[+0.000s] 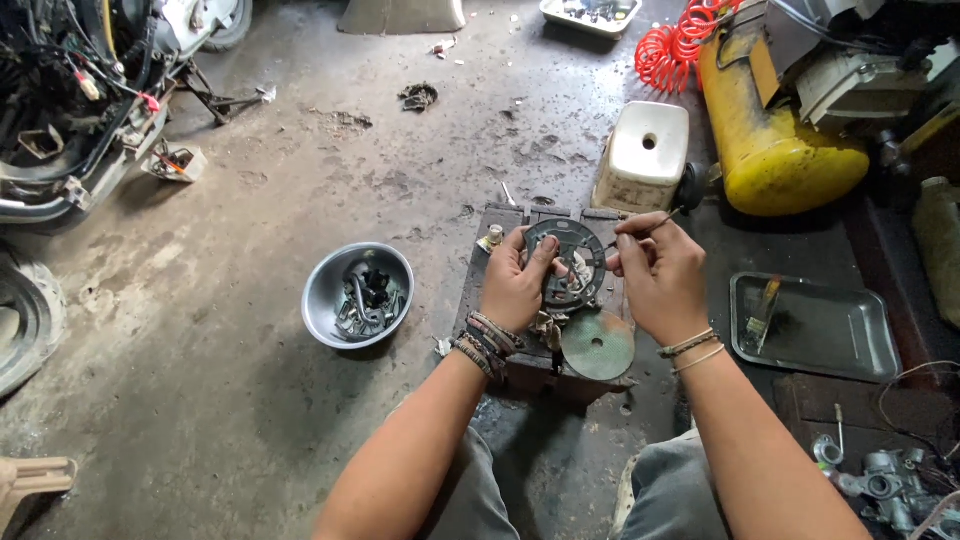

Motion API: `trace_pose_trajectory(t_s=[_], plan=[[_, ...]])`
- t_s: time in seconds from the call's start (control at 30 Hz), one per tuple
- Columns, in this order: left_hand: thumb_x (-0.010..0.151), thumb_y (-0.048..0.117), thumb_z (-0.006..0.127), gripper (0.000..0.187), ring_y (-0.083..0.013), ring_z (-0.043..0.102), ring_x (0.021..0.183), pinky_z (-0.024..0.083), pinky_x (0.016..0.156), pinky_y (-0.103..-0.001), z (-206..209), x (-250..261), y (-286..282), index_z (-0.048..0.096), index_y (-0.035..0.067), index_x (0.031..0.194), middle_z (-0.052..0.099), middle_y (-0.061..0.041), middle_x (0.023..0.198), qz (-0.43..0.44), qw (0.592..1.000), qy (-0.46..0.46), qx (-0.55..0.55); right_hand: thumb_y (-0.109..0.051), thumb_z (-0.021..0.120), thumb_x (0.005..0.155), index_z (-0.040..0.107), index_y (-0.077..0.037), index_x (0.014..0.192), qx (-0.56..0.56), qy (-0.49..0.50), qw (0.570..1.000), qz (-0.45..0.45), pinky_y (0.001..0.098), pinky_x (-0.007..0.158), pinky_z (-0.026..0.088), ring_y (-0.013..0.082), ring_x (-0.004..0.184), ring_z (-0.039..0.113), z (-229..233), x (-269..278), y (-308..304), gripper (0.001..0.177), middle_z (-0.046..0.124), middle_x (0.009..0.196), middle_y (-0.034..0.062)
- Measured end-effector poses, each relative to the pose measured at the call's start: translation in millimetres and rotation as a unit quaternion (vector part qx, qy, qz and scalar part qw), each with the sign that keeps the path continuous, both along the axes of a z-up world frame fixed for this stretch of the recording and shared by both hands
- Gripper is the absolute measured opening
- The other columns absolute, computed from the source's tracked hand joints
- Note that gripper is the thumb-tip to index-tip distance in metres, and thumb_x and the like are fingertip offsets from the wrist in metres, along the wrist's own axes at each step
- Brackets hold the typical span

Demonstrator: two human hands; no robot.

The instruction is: The person uses a small metal tool to scrape and clean debris from a circular mechanical component held in the left hand. The person repeatedly scrapes different areas of the part's surface and rotates it to access different sections.

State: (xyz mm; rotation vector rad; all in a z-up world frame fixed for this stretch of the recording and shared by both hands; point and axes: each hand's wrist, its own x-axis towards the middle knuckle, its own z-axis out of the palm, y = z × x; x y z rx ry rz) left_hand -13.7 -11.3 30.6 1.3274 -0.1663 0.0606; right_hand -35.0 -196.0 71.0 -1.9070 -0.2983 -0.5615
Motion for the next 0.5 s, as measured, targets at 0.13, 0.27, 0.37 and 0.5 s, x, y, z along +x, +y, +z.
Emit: trace_pose_trajectory(t_s=[0.13, 0.27, 0.37, 0.5], plan=[[0.103, 0.027, 0.064, 0.022, -0.0172, 0.069, 0.057, 0.059, 0.046, -0.029, -8.3, 4.6, -0.5, 0.063, 0.005, 0.105, 0.071, -0.016, 0.067, -0.007, 1.0, 0.006, 0.0, 0.001, 0.058, 0.103, 0.068, -0.001, 0.102, -0.01, -0.011, 1.0, -0.025, 0.033, 0.062, 0.059, 0.0225, 0.07, 0.075, 0.7, -2.2, -0.7, 0.01, 0.067, 0.084, 0.0103], [0.102, 0.025, 0.065, 0.021, -0.0167, 0.069, 0.057, 0.06, 0.047, -0.03, -0.1, -2.8, -2.6, 0.064, 0.005, 0.108, 0.07, -0.015, 0.067, -0.03, 1.0, 0.009, 0.005, -0.003, 0.063, 0.1, 0.072, -0.003, 0.099, -0.061, -0.022, 0.998, -0.021, 0.0364, 0.063, 0.059, 0.0301, 0.076, 0.075, 1.7, 0.8, -2.8, 0.008, 0.069, 0.084, 0.0139], [0.102, 0.024, 0.066, 0.021, -0.0157, 0.069, 0.058, 0.06, 0.049, -0.029, -11.3, 4.2, -1.0, 0.064, 0.005, 0.109, 0.07, -0.015, 0.067, -0.036, 0.999, 0.008, 0.008, -0.007, 0.065, 0.101, 0.073, -0.006, 0.1, -0.084, -0.028, 0.996, -0.03, 0.0352, 0.065, 0.059, 0.0279, 0.078, 0.074, -0.2, 3.2, -9.6, 0.008, 0.069, 0.083, 0.0117], [0.101, 0.024, 0.066, 0.022, -0.0147, 0.069, 0.06, 0.06, 0.049, -0.029, -16.0, 5.6, -0.9, 0.063, 0.004, 0.111, 0.071, -0.014, 0.068, -0.046, 0.999, 0.004, 0.008, -0.006, 0.065, 0.102, 0.075, -0.007, 0.101, -0.066, -0.059, 0.996, -0.028, 0.0351, 0.067, 0.059, 0.0248, 0.081, 0.075, 5.2, -1.6, -6.2, 0.01, 0.071, 0.087, 0.0099]])
